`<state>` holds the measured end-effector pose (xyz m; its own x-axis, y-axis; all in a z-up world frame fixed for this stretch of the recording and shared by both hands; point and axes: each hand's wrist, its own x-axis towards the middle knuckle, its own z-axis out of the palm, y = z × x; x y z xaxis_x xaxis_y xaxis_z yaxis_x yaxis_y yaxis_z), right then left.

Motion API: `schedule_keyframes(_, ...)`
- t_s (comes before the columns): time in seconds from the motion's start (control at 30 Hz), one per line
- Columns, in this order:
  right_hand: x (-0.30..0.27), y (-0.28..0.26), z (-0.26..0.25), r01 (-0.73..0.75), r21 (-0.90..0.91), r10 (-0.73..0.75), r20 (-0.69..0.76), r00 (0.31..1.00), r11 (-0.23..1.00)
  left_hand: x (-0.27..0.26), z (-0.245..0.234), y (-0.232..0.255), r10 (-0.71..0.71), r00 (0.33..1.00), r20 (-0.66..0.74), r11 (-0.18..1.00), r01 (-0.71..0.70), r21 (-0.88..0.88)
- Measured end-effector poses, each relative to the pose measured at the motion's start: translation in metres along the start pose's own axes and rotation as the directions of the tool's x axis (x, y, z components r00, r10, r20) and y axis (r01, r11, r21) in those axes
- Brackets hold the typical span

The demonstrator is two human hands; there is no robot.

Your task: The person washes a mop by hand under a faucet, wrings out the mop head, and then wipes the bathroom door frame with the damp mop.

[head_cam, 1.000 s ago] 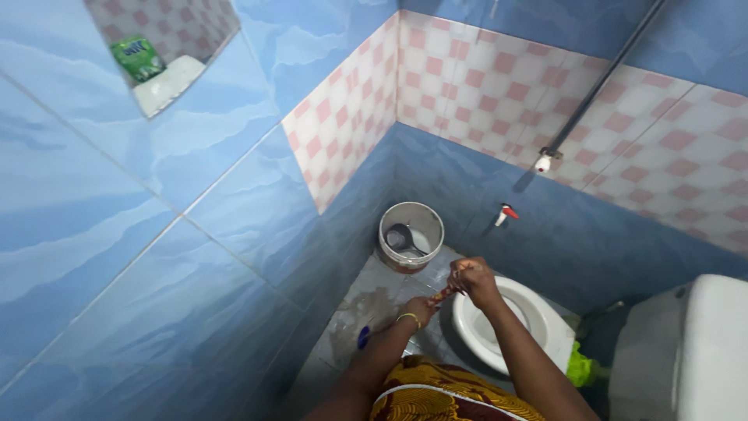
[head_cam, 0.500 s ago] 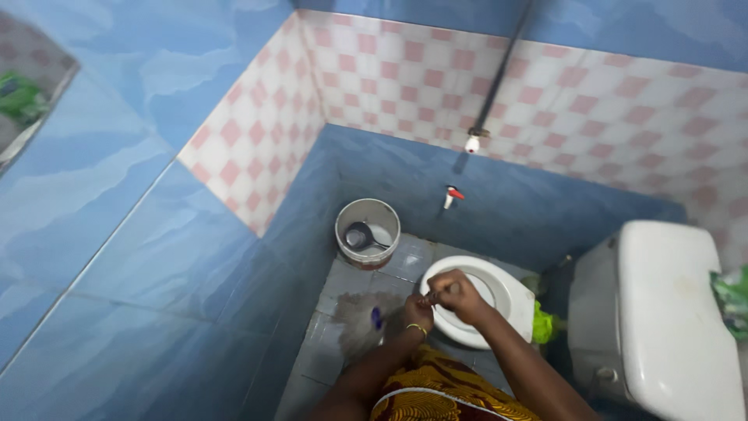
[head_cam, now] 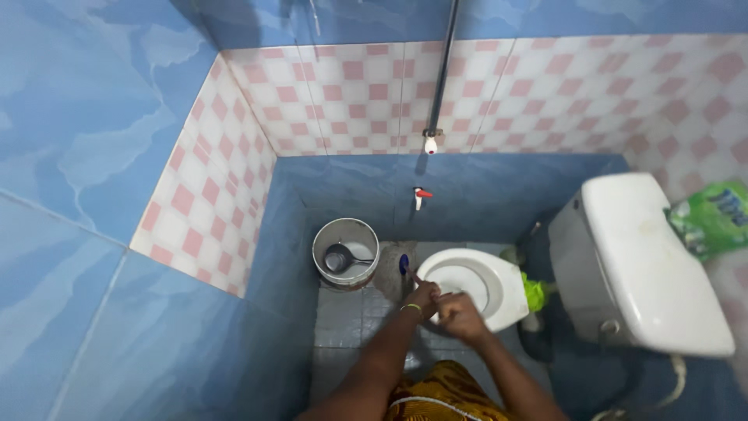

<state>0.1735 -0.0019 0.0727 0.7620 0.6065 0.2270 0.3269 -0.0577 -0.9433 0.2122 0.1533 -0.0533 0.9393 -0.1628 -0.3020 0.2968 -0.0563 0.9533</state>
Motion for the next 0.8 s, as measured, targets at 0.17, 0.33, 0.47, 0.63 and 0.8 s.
schedule_keyframes(0.17,0.014,-0.063,0.008,0.079,0.222,-0.040,-0.177,0.983,0.972,-0.042,-0.024,0.039,0.127,0.991,0.043,0.757,-0.125,0.642)
schedule_keyframes(0.33,0.010,-0.108,0.038,-0.026,0.382,0.163,-0.331,0.929,0.924,-0.085,-0.039,0.036,-0.116,0.984,0.134,0.680,-0.020,0.733)
schedule_keyframes(0.47,-0.030,-0.101,0.058,-0.016,0.553,0.300,-0.427,0.853,0.833,-0.129,-0.039,0.020,-0.211,0.950,0.232,0.668,-0.034,0.744)
schedule_keyframes(0.63,-0.090,-0.064,0.083,0.052,0.682,0.470,-0.555,0.687,0.729,-0.172,-0.027,-0.019,-0.370,0.889,0.269,0.585,-0.002,0.811)
schedule_keyframes(0.8,-0.148,-0.066,0.110,0.112,0.640,0.436,-0.630,0.643,0.761,-0.208,0.005,-0.058,-0.350,0.927,0.136,0.637,0.129,0.760)
